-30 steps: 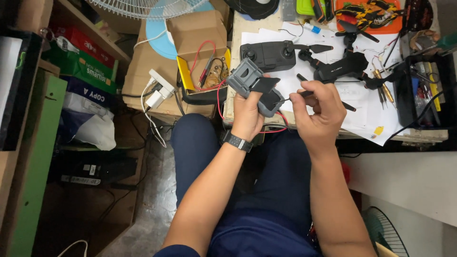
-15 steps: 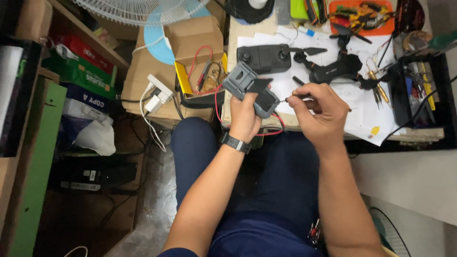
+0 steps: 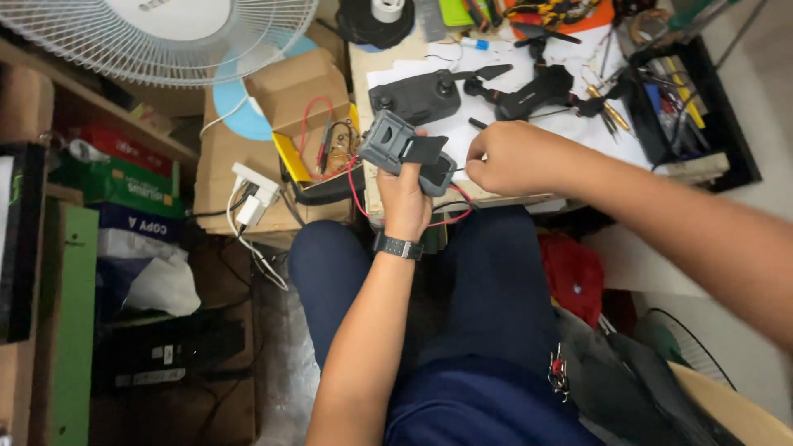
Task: The person holds a small black drone, rotates it to inspect the propellers, and activates its status lights. They then pick up a remote controller, use a screwdriver to pry open the battery compartment, and remove the cover to access the batteries.
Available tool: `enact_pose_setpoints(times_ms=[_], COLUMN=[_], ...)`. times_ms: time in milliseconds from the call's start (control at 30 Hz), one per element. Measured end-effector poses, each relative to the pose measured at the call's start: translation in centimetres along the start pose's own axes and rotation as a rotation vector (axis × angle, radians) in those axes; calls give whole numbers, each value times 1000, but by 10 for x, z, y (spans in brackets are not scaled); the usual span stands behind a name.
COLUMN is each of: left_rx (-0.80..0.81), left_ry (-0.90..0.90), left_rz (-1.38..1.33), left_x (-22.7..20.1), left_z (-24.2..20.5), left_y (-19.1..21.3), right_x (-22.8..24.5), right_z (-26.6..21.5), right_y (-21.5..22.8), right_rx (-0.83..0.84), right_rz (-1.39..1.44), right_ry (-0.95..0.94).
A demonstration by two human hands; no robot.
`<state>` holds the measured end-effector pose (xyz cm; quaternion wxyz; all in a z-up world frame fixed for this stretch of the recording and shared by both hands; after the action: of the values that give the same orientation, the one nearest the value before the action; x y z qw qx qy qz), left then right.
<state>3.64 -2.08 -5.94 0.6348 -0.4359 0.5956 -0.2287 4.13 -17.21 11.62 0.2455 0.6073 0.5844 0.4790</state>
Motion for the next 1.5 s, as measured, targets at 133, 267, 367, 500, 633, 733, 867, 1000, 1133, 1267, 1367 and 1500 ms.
enact_pose_setpoints(times_ms=[133, 267, 367, 500, 633, 733, 867, 1000, 1133, 1267, 1367, 1500], left_rx=[33, 51, 39, 22, 24, 51, 81, 141, 148, 237, 270, 226], left_ry=[-10, -1, 18, 44, 58, 36, 162, 313, 397, 518, 496, 494], left_rz=[37, 60, 53, 102, 125, 163, 109, -23, -187, -228, -194, -198], left_x=[10, 16, 13, 13, 12, 8, 2, 6, 7, -18, 4, 0], left_z=[2, 8, 10, 11, 10, 11, 12, 18, 20, -1, 14, 10], left_y=[11, 14, 13, 11, 10, 6, 8, 27, 37, 15, 34, 26], right_x=[5, 16, 15, -4, 29, 20, 21, 49, 51, 42, 39, 35], right_z=[-1, -12, -16, -3, -37, -28, -20, -37, -50, -54, -59, -62], right_y=[0, 2, 0, -12, 10, -2, -6, 14, 22, 15, 4, -10], right_rx=[101, 98, 89, 101, 98, 25, -206, -212, -147, -411, -541, -642], right_rz=[10, -192, -218, -96, -636, -763, -810, -494, -302, 50, 221, 417], right_ry=[-14, 47, 88, 63, 341, 499, 678, 520, 436, 552, 701, 812])
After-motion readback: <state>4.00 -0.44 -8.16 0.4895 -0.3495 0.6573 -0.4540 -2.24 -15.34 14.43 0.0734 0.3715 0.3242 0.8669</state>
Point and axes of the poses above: each hand's wrist, its own z-axis towards the middle knuckle, its own y-axis out of the back of the hand, x = y × z, the point moved 2 cm from there along z, towards the middle knuckle
